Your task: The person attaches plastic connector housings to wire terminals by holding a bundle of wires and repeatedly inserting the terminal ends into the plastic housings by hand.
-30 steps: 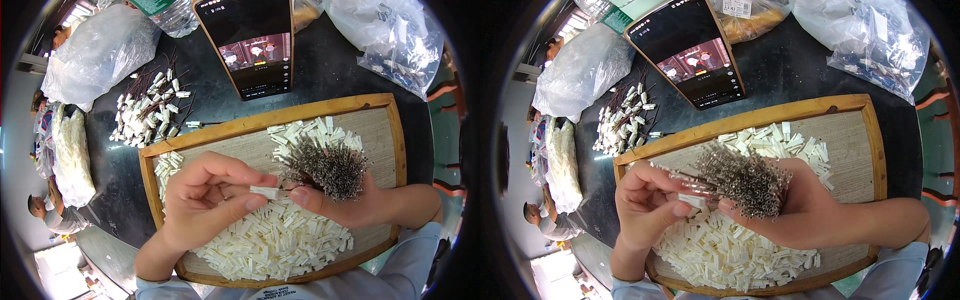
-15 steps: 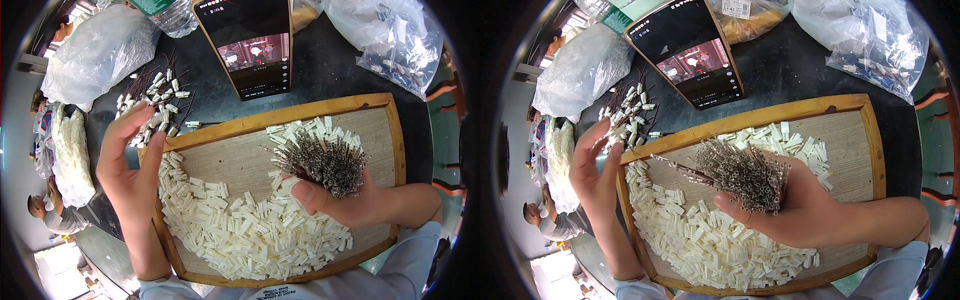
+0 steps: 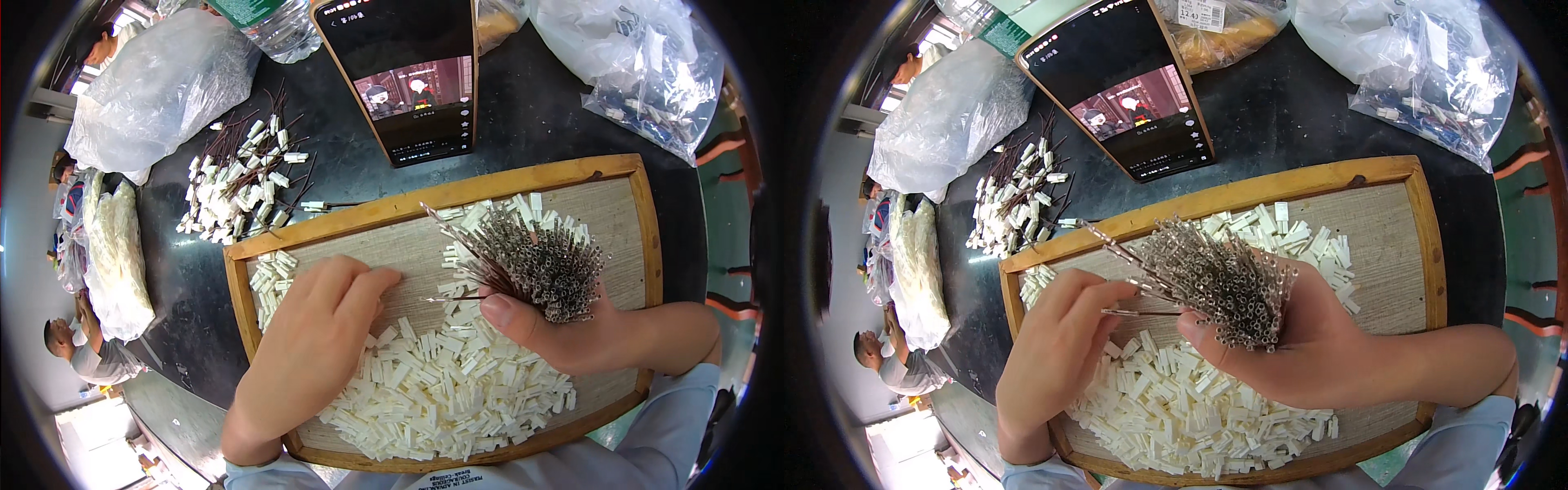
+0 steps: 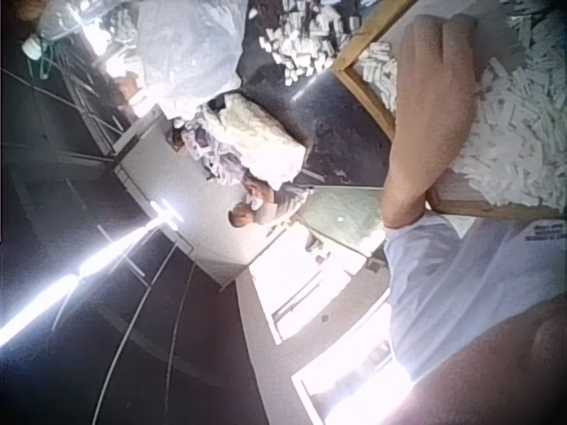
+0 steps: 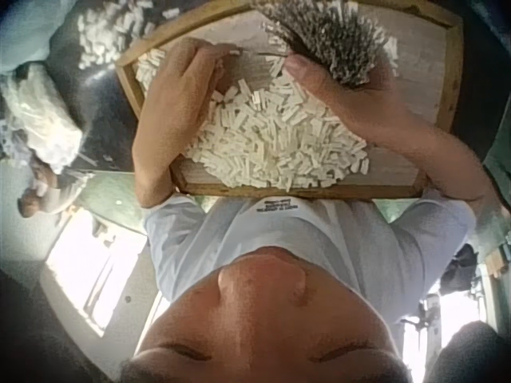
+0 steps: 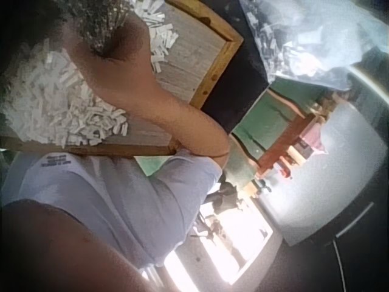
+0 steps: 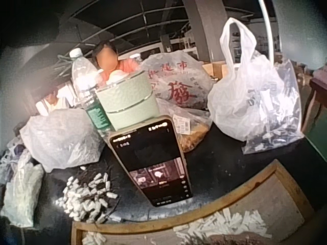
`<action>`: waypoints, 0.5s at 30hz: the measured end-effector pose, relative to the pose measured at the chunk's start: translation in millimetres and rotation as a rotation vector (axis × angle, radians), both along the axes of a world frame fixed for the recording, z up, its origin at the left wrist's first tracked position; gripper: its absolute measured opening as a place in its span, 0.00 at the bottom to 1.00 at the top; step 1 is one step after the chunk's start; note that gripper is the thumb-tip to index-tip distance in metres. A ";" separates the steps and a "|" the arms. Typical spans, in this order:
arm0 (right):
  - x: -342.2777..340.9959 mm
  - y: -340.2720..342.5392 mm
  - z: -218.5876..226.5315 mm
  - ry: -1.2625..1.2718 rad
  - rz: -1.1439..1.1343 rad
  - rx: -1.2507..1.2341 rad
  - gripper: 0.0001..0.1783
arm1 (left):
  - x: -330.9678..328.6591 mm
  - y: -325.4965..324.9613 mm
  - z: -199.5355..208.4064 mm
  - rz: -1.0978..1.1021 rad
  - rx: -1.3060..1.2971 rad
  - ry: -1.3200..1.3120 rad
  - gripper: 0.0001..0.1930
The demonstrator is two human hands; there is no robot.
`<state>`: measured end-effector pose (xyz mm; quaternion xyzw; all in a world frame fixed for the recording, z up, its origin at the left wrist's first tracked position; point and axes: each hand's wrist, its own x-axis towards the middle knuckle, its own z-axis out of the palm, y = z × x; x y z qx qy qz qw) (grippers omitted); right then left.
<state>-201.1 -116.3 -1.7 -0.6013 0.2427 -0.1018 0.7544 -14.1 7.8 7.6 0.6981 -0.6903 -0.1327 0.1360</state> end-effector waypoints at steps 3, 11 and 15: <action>-0.7 2.8 -0.4 -0.068 -0.033 0.004 0.11 | -1.5 -2.7 9.2 0.112 -0.069 0.158 0.12; -0.6 -3.1 2.5 -0.090 0.051 0.021 0.12 | 5.4 0.4 -3.0 0.074 -0.253 1.218 0.09; -0.5 -3.2 -6.1 -0.089 0.099 0.004 0.12 | 3.2 -2.7 -6.4 0.093 -0.321 1.394 0.08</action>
